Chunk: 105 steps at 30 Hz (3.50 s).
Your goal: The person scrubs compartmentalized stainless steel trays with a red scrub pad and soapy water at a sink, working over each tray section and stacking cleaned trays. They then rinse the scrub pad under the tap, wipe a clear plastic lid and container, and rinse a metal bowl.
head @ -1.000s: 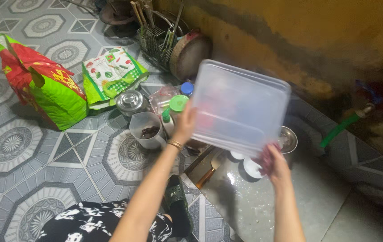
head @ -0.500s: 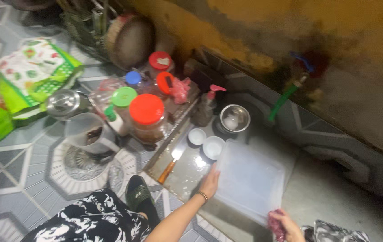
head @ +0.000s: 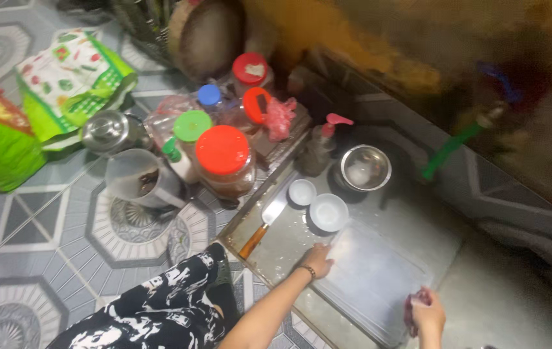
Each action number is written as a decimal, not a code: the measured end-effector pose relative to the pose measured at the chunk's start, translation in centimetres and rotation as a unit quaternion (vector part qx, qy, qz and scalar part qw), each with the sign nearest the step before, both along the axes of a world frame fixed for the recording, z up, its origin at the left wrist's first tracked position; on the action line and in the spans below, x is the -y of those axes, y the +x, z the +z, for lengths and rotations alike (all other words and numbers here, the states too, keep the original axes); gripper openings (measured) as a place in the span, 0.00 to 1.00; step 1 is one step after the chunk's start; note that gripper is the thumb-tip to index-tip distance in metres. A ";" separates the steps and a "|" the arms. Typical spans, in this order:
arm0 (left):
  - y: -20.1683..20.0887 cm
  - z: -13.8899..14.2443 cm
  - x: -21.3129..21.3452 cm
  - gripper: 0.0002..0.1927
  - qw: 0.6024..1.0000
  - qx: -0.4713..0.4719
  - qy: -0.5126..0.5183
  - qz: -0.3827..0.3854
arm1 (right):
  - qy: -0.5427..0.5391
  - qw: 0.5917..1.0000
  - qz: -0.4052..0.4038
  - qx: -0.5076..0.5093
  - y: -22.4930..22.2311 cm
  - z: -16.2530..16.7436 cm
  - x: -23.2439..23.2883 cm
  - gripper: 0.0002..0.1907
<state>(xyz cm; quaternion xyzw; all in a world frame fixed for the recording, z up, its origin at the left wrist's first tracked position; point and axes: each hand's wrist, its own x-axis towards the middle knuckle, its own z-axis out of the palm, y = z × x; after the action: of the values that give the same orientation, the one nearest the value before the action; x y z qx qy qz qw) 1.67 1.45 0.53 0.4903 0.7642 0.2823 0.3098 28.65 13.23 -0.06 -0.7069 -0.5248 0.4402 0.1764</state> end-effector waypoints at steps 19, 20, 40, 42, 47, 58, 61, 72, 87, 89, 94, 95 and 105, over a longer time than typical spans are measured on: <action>-32.0 16.1 5.8 0.13 0.895 -0.361 -0.190 -0.179 | -0.241 0.848 0.028 -0.471 -20.4 -0.4 -1.1 0.13; -34.7 16.1 7.7 0.11 0.895 -0.382 -0.196 -0.118 | -0.251 0.845 0.033 -0.471 -21.6 -0.2 -0.5 0.13; -54.7 8.5 21.7 0.66 0.875 -0.170 -0.256 0.375 | -0.426 0.785 0.224 -0.390 -34.9 -8.1 10.4 0.19; -55.3 8.4 20.8 0.73 0.875 -0.147 -0.291 0.358 | -0.427 0.785 0.247 -0.375 -34.6 -8.9 10.3 0.19; -56.6 7.2 19.8 0.76 0.873 -0.107 -0.345 0.329 | -0.425 0.797 0.278 -0.326 -33.9 -9.1 9.2 0.21; -54.7 5.5 21.3 0.68 0.873 -0.130 -0.333 0.332 | -0.447 0.815 0.212 -0.301 -33.7 -9.2 12.3 0.21; -54.4 5.2 23.2 0.67 0.883 -0.148 -0.330 0.301 | -0.438 0.820 0.213 -0.300 -33.2 -9.3 12.5 0.20; -49.6 5.8 36.8 0.69 0.877 -0.139 -0.319 0.331 | -0.416 0.832 0.181 -0.320 -33.8 -4.4 13.2 0.19; -33.4 7.6 36.7 0.73 0.949 -0.192 -0.242 0.059 | -0.338 0.832 0.354 -0.262 -38.6 3.8 15.2 0.12; -33.3 7.7 36.5 0.72 0.950 -0.192 -0.240 0.052 | -0.343 0.790 0.451 -0.233 -40.1 2.5 16.7 0.13; -33.6 8.3 36.3 0.69 0.955 -0.202 -0.215 0.025 | 0.085 0.701 0.671 -0.229 -47.2 -1.2 23.9 0.18; -33.6 8.4 36.4 0.69 0.957 -0.201 -0.207 0.022 | 0.155 0.689 0.670 -0.229 -48.4 -1.5 25.3 0.22; -32.6 7.4 37.4 0.66 0.968 -0.227 -0.092 -0.054 | 0.105 0.706 0.700 0.000 -51.6 -2.3 28.6 0.10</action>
<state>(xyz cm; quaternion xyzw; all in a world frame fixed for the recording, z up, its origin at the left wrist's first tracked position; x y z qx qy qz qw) -30.92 -35.99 7.88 0.5518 0.8094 0.0745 0.1865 -22.98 -15.35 -2.37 -0.1130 -0.9118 0.3794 -0.1093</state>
